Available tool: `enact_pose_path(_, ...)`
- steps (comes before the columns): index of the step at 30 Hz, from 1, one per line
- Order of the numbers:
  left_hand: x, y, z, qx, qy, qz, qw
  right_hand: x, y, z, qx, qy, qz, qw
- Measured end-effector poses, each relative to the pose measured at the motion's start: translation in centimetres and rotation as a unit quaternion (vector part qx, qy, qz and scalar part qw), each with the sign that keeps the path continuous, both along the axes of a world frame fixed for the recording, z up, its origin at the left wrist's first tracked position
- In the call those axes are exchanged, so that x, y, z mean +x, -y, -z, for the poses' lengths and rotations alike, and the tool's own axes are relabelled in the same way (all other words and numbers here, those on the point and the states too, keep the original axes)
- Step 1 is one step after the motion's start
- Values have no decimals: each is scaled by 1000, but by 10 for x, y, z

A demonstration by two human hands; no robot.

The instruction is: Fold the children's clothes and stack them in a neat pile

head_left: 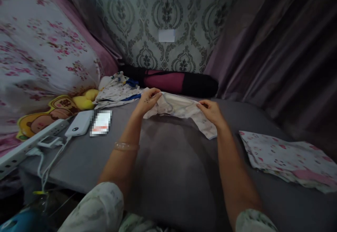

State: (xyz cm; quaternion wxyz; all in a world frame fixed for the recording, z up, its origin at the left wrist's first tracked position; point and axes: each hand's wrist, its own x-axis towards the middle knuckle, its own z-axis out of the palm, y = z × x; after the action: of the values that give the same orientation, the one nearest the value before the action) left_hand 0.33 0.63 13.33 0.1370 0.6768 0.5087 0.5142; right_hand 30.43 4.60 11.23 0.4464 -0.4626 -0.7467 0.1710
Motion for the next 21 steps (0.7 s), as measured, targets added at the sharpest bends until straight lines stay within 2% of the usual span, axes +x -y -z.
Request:
enact_pose_path(5,-5,14,-44,24,-80,-7,996,10,16,-47,75,89,29,993)
enact_pose_path(9,-9,25,-71,9,-114,29,993,19,27,-71,126,149,13,981)
enact_pose_path(12,-12,25,-85,9,-119,43,992,23,30,-82,154,168,14,974)
enact_pose_path(18,-15,23,-104,-2,-189,11,982,26,39,-106,207,247,25,946)
enact_pose_path(21,-8,22,-109,130,-149,-51,979,23,45,-116,274,233,90,929)
